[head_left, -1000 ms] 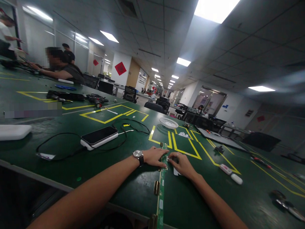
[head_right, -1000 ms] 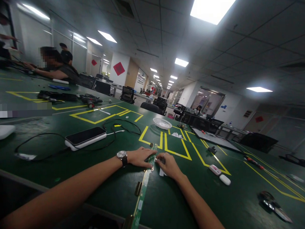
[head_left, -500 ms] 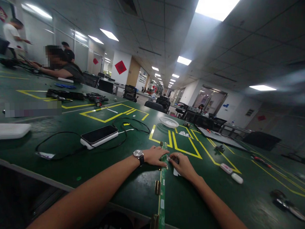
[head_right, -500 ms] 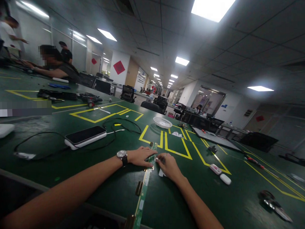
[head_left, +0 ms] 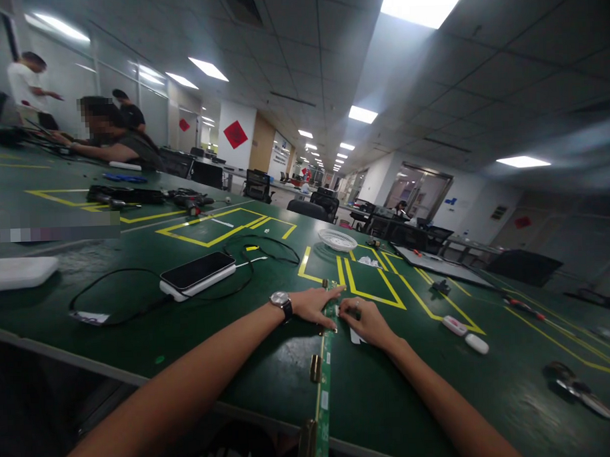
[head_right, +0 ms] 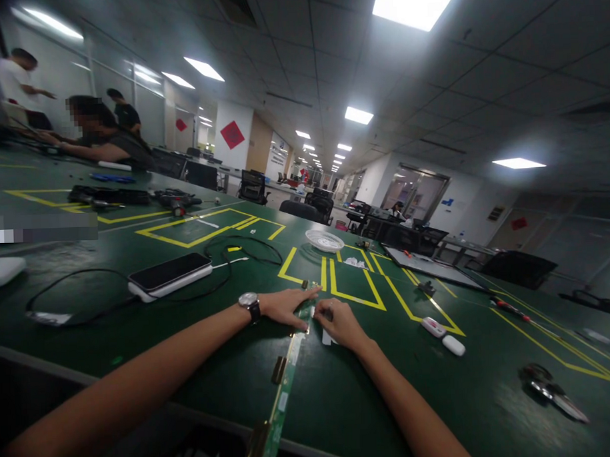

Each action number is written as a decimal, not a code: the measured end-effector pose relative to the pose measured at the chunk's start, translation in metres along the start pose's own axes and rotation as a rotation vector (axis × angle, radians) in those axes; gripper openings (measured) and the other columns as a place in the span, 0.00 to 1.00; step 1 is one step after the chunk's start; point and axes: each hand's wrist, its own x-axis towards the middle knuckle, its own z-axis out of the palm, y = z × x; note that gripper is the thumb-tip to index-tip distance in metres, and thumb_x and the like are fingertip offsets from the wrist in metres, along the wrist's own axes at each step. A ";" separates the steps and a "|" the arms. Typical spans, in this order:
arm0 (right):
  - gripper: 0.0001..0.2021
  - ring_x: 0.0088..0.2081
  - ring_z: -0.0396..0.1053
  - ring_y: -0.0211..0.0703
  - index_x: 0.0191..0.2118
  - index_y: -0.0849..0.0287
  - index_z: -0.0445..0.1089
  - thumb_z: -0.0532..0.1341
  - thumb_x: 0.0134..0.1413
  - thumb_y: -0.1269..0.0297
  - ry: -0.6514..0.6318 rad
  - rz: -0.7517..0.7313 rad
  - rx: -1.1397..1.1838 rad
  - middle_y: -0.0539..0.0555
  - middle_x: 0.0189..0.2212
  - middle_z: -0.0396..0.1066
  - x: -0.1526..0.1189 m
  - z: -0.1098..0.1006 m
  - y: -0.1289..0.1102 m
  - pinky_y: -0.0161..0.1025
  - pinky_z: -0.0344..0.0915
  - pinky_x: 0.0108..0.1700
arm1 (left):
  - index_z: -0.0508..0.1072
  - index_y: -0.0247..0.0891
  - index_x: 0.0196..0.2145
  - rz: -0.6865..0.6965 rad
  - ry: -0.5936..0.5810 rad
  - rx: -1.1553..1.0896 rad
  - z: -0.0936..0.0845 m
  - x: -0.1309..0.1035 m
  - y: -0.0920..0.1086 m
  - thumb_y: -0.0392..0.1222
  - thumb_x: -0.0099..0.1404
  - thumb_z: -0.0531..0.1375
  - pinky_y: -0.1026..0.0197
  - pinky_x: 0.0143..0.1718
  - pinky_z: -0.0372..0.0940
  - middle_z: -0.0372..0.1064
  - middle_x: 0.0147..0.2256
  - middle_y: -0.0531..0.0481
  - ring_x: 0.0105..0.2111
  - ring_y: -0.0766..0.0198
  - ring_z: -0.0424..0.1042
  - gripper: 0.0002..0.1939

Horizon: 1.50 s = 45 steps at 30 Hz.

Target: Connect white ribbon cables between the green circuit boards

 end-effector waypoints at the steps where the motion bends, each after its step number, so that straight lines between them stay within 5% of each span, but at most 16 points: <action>1: 0.04 0.39 0.71 0.45 0.34 0.56 0.72 0.60 0.58 0.66 0.001 0.002 0.002 0.53 0.36 0.76 0.000 0.000 0.000 0.40 0.65 0.45 | 0.31 0.36 0.70 0.010 -0.001 -0.009 0.000 0.001 0.000 0.61 0.57 0.65 0.48 0.58 0.55 0.56 0.63 0.34 0.59 0.42 0.61 0.60; 8: 0.07 0.41 0.73 0.45 0.37 0.56 0.74 0.58 0.60 0.65 0.002 -0.008 0.028 0.53 0.37 0.77 0.001 -0.009 -0.004 0.41 0.67 0.46 | 0.31 0.36 0.70 0.017 0.047 -0.055 0.002 -0.003 0.003 0.59 0.58 0.66 0.45 0.62 0.51 0.48 0.66 0.32 0.63 0.41 0.55 0.59; 12: 0.12 0.51 0.71 0.47 0.43 0.56 0.75 0.54 0.63 0.67 0.088 -0.040 0.061 0.57 0.48 0.75 0.004 -0.014 -0.005 0.46 0.64 0.55 | 0.32 0.38 0.70 0.024 0.127 -0.102 0.002 -0.002 0.002 0.58 0.61 0.63 0.41 0.63 0.47 0.42 0.68 0.34 0.65 0.41 0.51 0.55; 18: 0.19 0.59 0.64 0.46 0.57 0.53 0.70 0.50 0.66 0.66 -0.192 -0.169 0.011 0.55 0.58 0.68 0.006 -0.014 -0.010 0.47 0.58 0.63 | 0.47 0.40 0.68 -0.021 0.411 -0.162 -0.006 -0.005 0.002 0.49 0.70 0.54 0.48 0.63 0.51 0.54 0.65 0.40 0.62 0.51 0.57 0.34; 20: 0.20 0.60 0.64 0.46 0.58 0.55 0.69 0.48 0.67 0.64 -0.181 -0.083 -0.070 0.56 0.59 0.68 0.003 -0.019 0.001 0.47 0.57 0.64 | 0.49 0.42 0.68 -0.058 0.426 -0.102 -0.010 -0.009 0.004 0.47 0.71 0.53 0.47 0.62 0.52 0.55 0.64 0.41 0.62 0.52 0.58 0.31; 23: 0.21 0.61 0.62 0.48 0.57 0.58 0.70 0.47 0.67 0.59 -0.125 0.289 -0.323 0.57 0.59 0.67 -0.008 -0.029 0.028 0.48 0.55 0.64 | 0.51 0.42 0.67 -0.095 0.419 0.029 -0.014 -0.014 0.006 0.46 0.72 0.52 0.47 0.61 0.52 0.57 0.63 0.42 0.62 0.53 0.57 0.28; 27: 0.24 0.60 0.62 0.59 0.55 0.56 0.70 0.43 0.68 0.54 -0.017 0.698 -0.480 0.61 0.59 0.66 -0.025 -0.037 0.053 0.63 0.58 0.57 | 0.53 0.42 0.65 -0.091 0.416 0.175 -0.011 -0.014 0.012 0.46 0.73 0.52 0.49 0.58 0.55 0.61 0.61 0.43 0.59 0.54 0.59 0.26; 33: 0.25 0.61 0.59 0.61 0.56 0.57 0.68 0.41 0.67 0.54 -0.008 0.806 -0.491 0.62 0.61 0.62 -0.032 -0.032 0.060 0.66 0.58 0.55 | 0.56 0.44 0.64 -0.032 0.327 0.273 0.001 -0.009 0.024 0.48 0.72 0.54 0.50 0.57 0.55 0.62 0.59 0.46 0.58 0.53 0.60 0.25; 40: 0.34 0.69 0.43 0.53 0.69 0.63 0.48 0.39 0.65 0.47 -0.142 0.879 -0.440 0.59 0.70 0.45 -0.037 -0.030 0.063 0.61 0.42 0.67 | 0.56 0.47 0.64 -0.049 0.276 0.298 0.004 -0.010 0.025 0.49 0.72 0.53 0.50 0.54 0.57 0.63 0.58 0.47 0.56 0.52 0.62 0.24; 45: 0.34 0.68 0.46 0.54 0.68 0.59 0.52 0.37 0.64 0.46 -0.115 0.841 -0.409 0.59 0.68 0.50 -0.039 -0.036 0.064 0.61 0.46 0.65 | 0.58 0.44 0.62 -0.075 0.270 0.336 0.003 -0.012 0.020 0.50 0.72 0.52 0.49 0.53 0.58 0.65 0.57 0.46 0.55 0.52 0.63 0.23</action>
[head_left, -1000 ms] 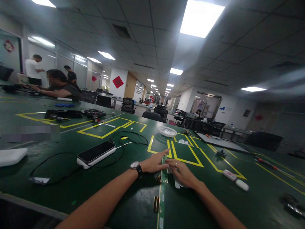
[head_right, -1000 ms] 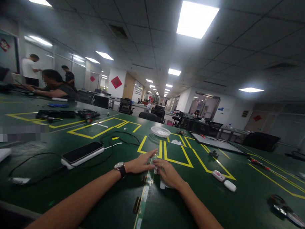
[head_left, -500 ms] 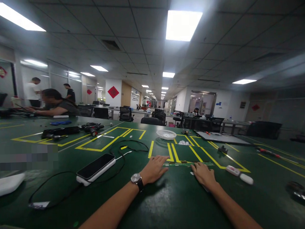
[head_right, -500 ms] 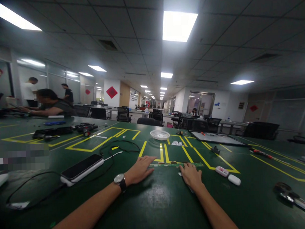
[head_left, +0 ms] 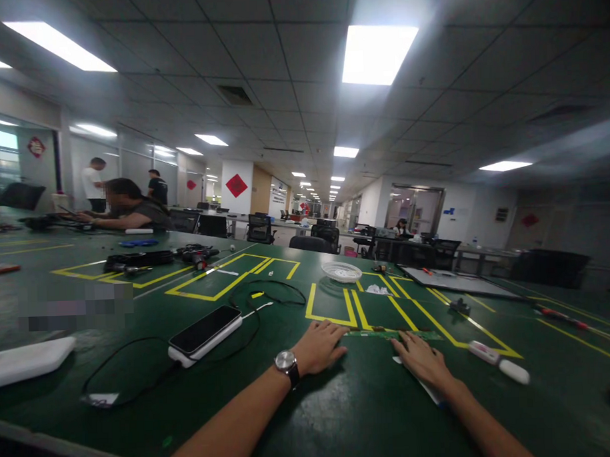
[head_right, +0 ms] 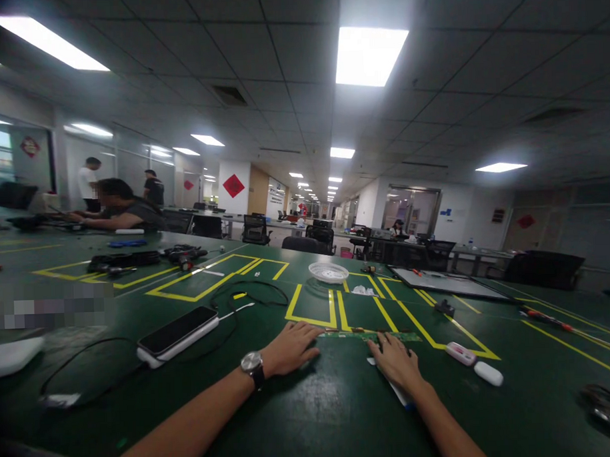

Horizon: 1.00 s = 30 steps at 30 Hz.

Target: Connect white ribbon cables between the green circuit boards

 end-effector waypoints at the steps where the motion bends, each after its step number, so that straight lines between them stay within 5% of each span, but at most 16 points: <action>1: 0.33 0.68 0.47 0.54 0.67 0.58 0.54 0.37 0.65 0.47 0.030 -0.001 -0.001 0.59 0.68 0.51 0.001 -0.001 0.001 0.60 0.47 0.65 | 0.59 0.45 0.62 0.000 0.004 0.008 0.000 0.000 -0.001 0.50 0.72 0.52 0.49 0.53 0.58 0.65 0.56 0.46 0.55 0.52 0.63 0.23; 5: 0.31 0.67 0.49 0.59 0.64 0.55 0.61 0.39 0.65 0.46 0.155 0.023 -0.106 0.63 0.66 0.55 0.003 -0.006 0.006 0.62 0.47 0.64 | 0.62 0.44 0.60 0.010 0.033 0.033 0.000 0.001 -0.003 0.49 0.72 0.53 0.51 0.52 0.59 0.67 0.54 0.47 0.54 0.53 0.64 0.21; 10: 0.35 0.64 0.55 0.63 0.66 0.57 0.57 0.37 0.64 0.43 -0.027 -0.009 -0.087 0.65 0.63 0.58 0.009 -0.006 0.002 0.67 0.47 0.62 | 0.67 0.42 0.55 -0.001 0.085 0.046 -0.004 0.004 -0.005 0.45 0.73 0.52 0.53 0.50 0.60 0.70 0.50 0.46 0.51 0.54 0.67 0.16; 15: 0.31 0.66 0.53 0.55 0.64 0.61 0.61 0.44 0.64 0.46 -0.037 -0.371 -0.003 0.63 0.65 0.57 0.010 -0.007 -0.018 0.53 0.48 0.66 | 0.68 0.41 0.54 -0.025 0.113 0.033 -0.007 0.006 -0.003 0.44 0.73 0.53 0.53 0.51 0.60 0.70 0.49 0.46 0.51 0.54 0.66 0.15; 18: 0.27 0.67 0.50 0.54 0.60 0.56 0.65 0.49 0.64 0.47 -0.037 -0.585 0.086 0.59 0.64 0.59 -0.005 -0.011 -0.042 0.58 0.43 0.67 | 0.66 0.42 0.56 -0.006 0.095 0.006 -0.005 0.004 0.000 0.45 0.72 0.54 0.52 0.53 0.58 0.69 0.52 0.46 0.53 0.53 0.65 0.17; 23: 0.21 0.66 0.53 0.51 0.59 0.52 0.66 0.56 0.62 0.55 -0.058 -0.888 0.220 0.55 0.62 0.63 -0.034 -0.020 -0.076 0.52 0.48 0.66 | 0.61 0.44 0.61 0.032 -0.035 -0.061 0.001 -0.001 0.006 0.54 0.70 0.55 0.49 0.53 0.59 0.64 0.58 0.45 0.56 0.50 0.62 0.25; 26: 0.18 0.58 0.63 0.52 0.55 0.55 0.68 0.56 0.61 0.60 0.072 -0.745 0.170 0.57 0.55 0.70 -0.030 -0.026 -0.068 0.49 0.56 0.61 | 0.57 0.44 0.64 0.005 -0.104 -0.087 0.002 -0.003 0.007 0.58 0.69 0.54 0.47 0.53 0.58 0.61 0.61 0.43 0.58 0.48 0.60 0.30; 30: 0.18 0.50 0.69 0.56 0.50 0.62 0.72 0.52 0.62 0.58 0.165 -0.198 -0.033 0.65 0.48 0.73 -0.013 -0.032 -0.025 0.48 0.63 0.52 | 0.56 0.42 0.64 -0.026 -0.135 -0.108 0.003 -0.003 0.005 0.61 0.68 0.52 0.47 0.54 0.56 0.59 0.62 0.41 0.60 0.47 0.59 0.33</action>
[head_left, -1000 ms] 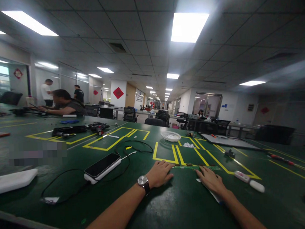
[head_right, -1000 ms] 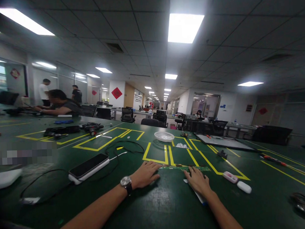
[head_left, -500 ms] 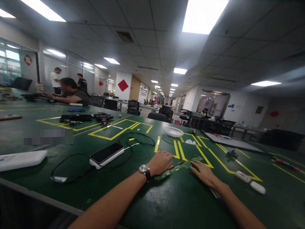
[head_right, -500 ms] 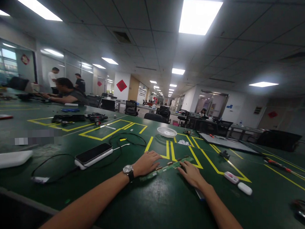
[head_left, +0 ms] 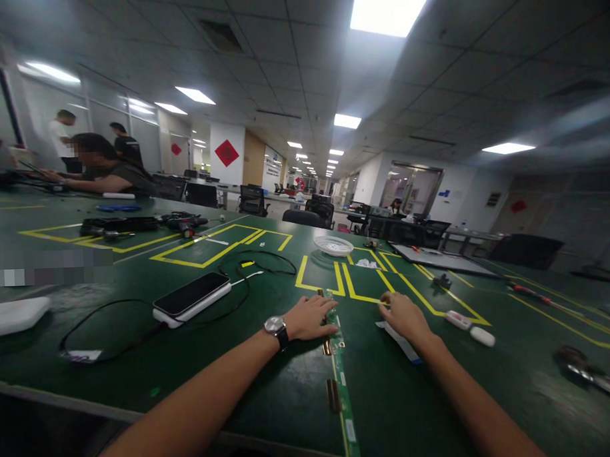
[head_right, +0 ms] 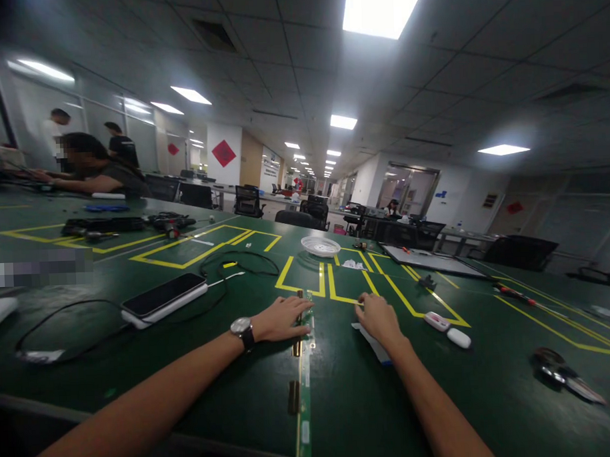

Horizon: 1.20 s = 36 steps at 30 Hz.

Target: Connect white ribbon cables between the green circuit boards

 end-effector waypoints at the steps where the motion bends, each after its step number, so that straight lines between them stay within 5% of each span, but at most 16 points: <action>1: 0.19 0.49 0.70 0.58 0.49 0.64 0.72 0.53 0.61 0.58 -0.021 0.052 -0.024 0.67 0.47 0.72 0.001 0.000 0.011 0.49 0.63 0.50 | 0.56 0.41 0.64 -0.002 -0.011 -0.004 0.000 0.000 -0.001 0.61 0.68 0.52 0.47 0.55 0.56 0.58 0.62 0.41 0.60 0.47 0.58 0.33; 6: 0.16 0.47 0.70 0.53 0.45 0.62 0.74 0.56 0.59 0.60 -0.104 -0.008 0.014 0.62 0.45 0.73 -0.004 0.005 0.028 0.42 0.63 0.48 | 0.56 0.38 0.65 -0.008 -0.070 -0.012 0.001 0.000 -0.004 0.66 0.69 0.47 0.45 0.58 0.52 0.53 0.65 0.38 0.63 0.48 0.55 0.37; 15: 0.06 0.43 0.69 0.46 0.37 0.57 0.73 0.59 0.55 0.65 -0.061 -0.409 0.342 0.53 0.39 0.73 -0.010 0.015 -0.026 0.40 0.62 0.46 | 0.54 0.39 0.66 0.006 -0.113 0.000 0.003 0.000 -0.006 0.71 0.65 0.48 0.43 0.59 0.49 0.48 0.67 0.36 0.65 0.44 0.51 0.42; 23: 0.04 0.41 0.68 0.45 0.35 0.57 0.73 0.62 0.54 0.66 -0.034 -0.452 0.362 0.52 0.36 0.73 -0.018 0.014 -0.051 0.39 0.61 0.43 | 0.54 0.40 0.66 -0.001 -0.101 -0.008 0.005 0.000 -0.007 0.71 0.65 0.48 0.42 0.59 0.49 0.48 0.67 0.36 0.65 0.43 0.51 0.42; 36: 0.03 0.40 0.68 0.45 0.36 0.57 0.72 0.61 0.56 0.66 -0.008 -0.506 0.398 0.53 0.35 0.74 -0.021 0.017 -0.058 0.40 0.62 0.43 | 0.51 0.42 0.67 0.009 -0.096 -0.030 0.008 0.001 -0.008 0.69 0.66 0.49 0.42 0.60 0.47 0.49 0.67 0.37 0.65 0.44 0.50 0.41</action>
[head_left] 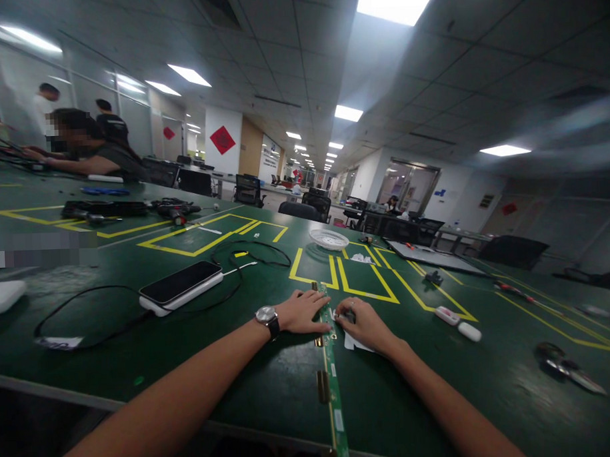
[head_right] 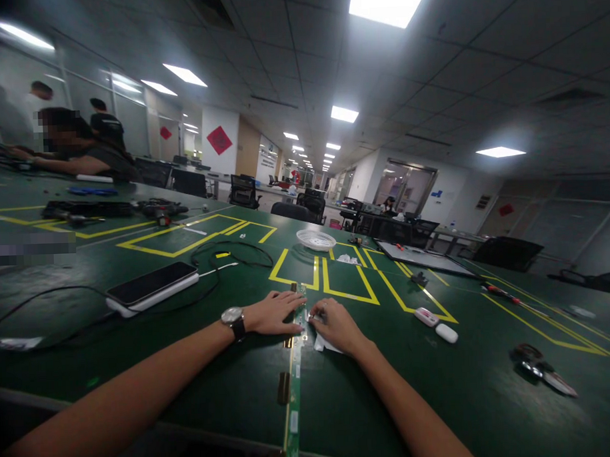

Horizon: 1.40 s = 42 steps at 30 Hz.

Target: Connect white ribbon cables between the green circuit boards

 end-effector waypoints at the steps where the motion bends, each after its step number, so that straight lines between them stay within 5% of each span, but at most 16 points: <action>1: 0.03 0.40 0.68 0.45 0.37 0.57 0.72 0.61 0.56 0.66 -0.007 -0.015 0.004 0.53 0.35 0.74 0.000 0.000 0.001 0.40 0.62 0.43 | 0.51 0.42 0.67 0.005 -0.003 -0.010 -0.001 0.000 0.000 0.69 0.66 0.49 0.42 0.60 0.47 0.49 0.67 0.38 0.65 0.43 0.50 0.41; 26: 0.04 0.41 0.70 0.44 0.33 0.57 0.72 0.60 0.55 0.72 0.022 -0.136 0.189 0.52 0.35 0.74 0.004 0.004 0.009 0.41 0.64 0.46 | 0.39 0.43 0.70 0.093 -0.036 -0.038 -0.002 0.001 -0.001 0.65 0.69 0.48 0.39 0.62 0.44 0.43 0.68 0.39 0.67 0.47 0.47 0.41; 32: 0.12 0.55 0.66 0.46 0.47 0.55 0.73 0.55 0.62 0.69 0.022 -0.198 0.242 0.56 0.51 0.71 0.007 -0.001 0.004 0.47 0.61 0.58 | 0.38 0.44 0.70 0.097 0.039 -0.130 -0.003 0.000 -0.003 0.64 0.72 0.44 0.42 0.62 0.45 0.44 0.68 0.42 0.66 0.47 0.48 0.38; 37: 0.20 0.60 0.62 0.45 0.58 0.53 0.68 0.51 0.64 0.69 -0.176 -0.276 0.096 0.55 0.59 0.66 0.010 -0.006 0.003 0.46 0.55 0.64 | 0.40 0.40 0.70 -0.016 0.249 -0.136 -0.004 0.005 -0.006 0.59 0.74 0.41 0.47 0.61 0.49 0.51 0.66 0.40 0.64 0.52 0.53 0.34; 39: 0.21 0.60 0.62 0.45 0.60 0.54 0.67 0.49 0.65 0.68 -0.184 -0.179 -0.032 0.55 0.60 0.66 0.010 -0.012 0.012 0.45 0.54 0.64 | 0.43 0.40 0.69 -0.034 0.288 -0.106 -0.005 0.006 -0.006 0.58 0.74 0.43 0.48 0.60 0.50 0.54 0.65 0.40 0.63 0.52 0.55 0.33; 42: 0.21 0.59 0.63 0.47 0.58 0.56 0.69 0.47 0.66 0.64 -0.145 0.234 -0.292 0.57 0.58 0.68 0.005 -0.023 0.037 0.44 0.56 0.63 | 0.45 0.41 0.69 -0.030 0.293 -0.066 -0.006 0.005 -0.005 0.57 0.75 0.43 0.48 0.59 0.51 0.56 0.63 0.41 0.62 0.52 0.56 0.31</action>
